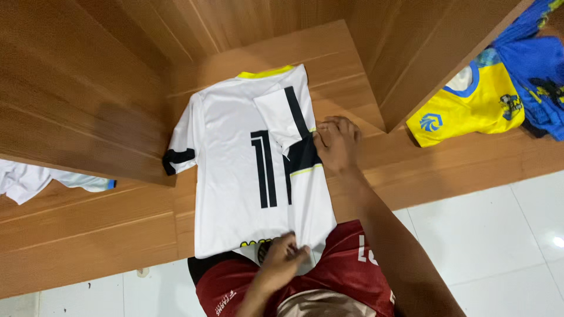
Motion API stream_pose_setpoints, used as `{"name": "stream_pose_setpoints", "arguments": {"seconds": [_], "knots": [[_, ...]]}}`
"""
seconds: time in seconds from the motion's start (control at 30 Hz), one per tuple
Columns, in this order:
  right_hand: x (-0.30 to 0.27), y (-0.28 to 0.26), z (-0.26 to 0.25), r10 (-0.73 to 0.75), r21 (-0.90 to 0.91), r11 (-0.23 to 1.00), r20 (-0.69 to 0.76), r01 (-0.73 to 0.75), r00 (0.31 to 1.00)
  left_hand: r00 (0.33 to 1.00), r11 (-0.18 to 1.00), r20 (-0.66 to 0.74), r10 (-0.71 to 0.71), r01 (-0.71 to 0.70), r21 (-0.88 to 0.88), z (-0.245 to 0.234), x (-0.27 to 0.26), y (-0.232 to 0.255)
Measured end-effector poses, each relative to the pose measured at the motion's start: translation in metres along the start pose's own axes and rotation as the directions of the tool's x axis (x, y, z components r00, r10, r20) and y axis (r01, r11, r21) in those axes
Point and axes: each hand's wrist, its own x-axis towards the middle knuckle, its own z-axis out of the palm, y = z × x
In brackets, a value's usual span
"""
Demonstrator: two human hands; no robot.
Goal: The person folds a white athletic jersey with black and yellow accents on a wooden shelf by hand, smoothing the fabric and folding the sleeves and bottom.
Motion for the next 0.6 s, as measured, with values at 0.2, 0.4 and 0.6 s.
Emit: {"name": "stream_pose_setpoints", "arguments": {"seconds": [0.2,0.4,0.6], "knots": [[0.039,-0.073,-0.012,-0.259,-0.016,0.966,0.003,0.259,0.966,0.902,0.965,-0.383,0.197,-0.248,-0.087,0.052,0.032,-0.068],[0.055,-0.077,0.074,0.026,-0.329,0.923,0.567,0.198,0.823,0.966,0.972,-0.256,0.021,-0.08,-0.222,0.058,0.031,-0.079],[0.088,-0.108,0.023,0.331,-0.215,0.943,0.492,-0.256,0.805,0.908,0.915,-0.381,0.176,-0.294,-0.276,0.059,0.02,-0.092]]}}
